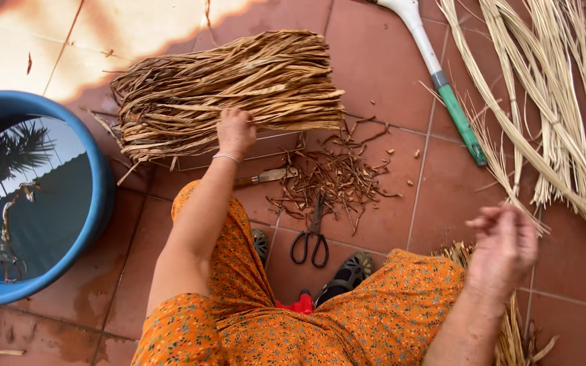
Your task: The person sits on a tiled floor and uses shears to trim the ends of dried plant stems. They hold bundles of stems, cut them to a uniform length, and place the trimmed pieces into a pile. A blue basin of water and a broom are visible nearby.
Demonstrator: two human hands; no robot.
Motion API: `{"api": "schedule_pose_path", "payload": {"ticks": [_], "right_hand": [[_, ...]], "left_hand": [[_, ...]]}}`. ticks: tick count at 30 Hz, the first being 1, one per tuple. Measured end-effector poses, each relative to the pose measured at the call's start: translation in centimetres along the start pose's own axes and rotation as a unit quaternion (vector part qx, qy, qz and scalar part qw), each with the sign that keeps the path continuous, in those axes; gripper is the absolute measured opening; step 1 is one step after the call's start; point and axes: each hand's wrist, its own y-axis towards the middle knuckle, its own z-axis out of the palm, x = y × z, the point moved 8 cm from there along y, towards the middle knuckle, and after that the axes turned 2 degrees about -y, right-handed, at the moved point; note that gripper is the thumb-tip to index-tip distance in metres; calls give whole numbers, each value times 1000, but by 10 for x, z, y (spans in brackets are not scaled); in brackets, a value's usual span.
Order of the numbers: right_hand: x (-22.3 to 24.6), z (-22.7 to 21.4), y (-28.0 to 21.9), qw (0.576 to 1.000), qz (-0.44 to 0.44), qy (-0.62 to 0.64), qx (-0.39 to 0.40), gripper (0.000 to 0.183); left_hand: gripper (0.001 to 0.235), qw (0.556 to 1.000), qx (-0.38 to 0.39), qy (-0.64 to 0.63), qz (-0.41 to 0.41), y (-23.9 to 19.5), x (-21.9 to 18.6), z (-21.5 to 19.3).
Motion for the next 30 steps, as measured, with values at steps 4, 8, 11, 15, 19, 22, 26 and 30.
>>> {"api": "schedule_pose_path", "payload": {"ticks": [4,8,11,15,19,22,26,30], "right_hand": [[-30,97,-3,992,19,-30,118,9],[-95,137,-10,980,107,-92,138,11],[-127,141,-17,971,145,-129,142,11],[-138,136,-13,963,117,-196,144,14],[-151,142,-13,950,128,-242,152,18],[-160,152,-14,935,116,-273,193,20],[-185,174,-27,911,146,-280,264,19],[-206,195,-43,888,176,-281,319,22]], "left_hand": [[42,990,54,121,57,6,-26,19],[45,976,-79,172,106,10,-44,-2],[45,968,-4,239,79,14,-37,10],[26,985,-5,155,80,19,-34,11],[22,997,12,27,76,20,-28,-2],[20,997,35,-30,65,18,-27,-12],[29,993,21,26,112,14,-37,-26],[30,989,56,60,124,6,-41,-22]]}}
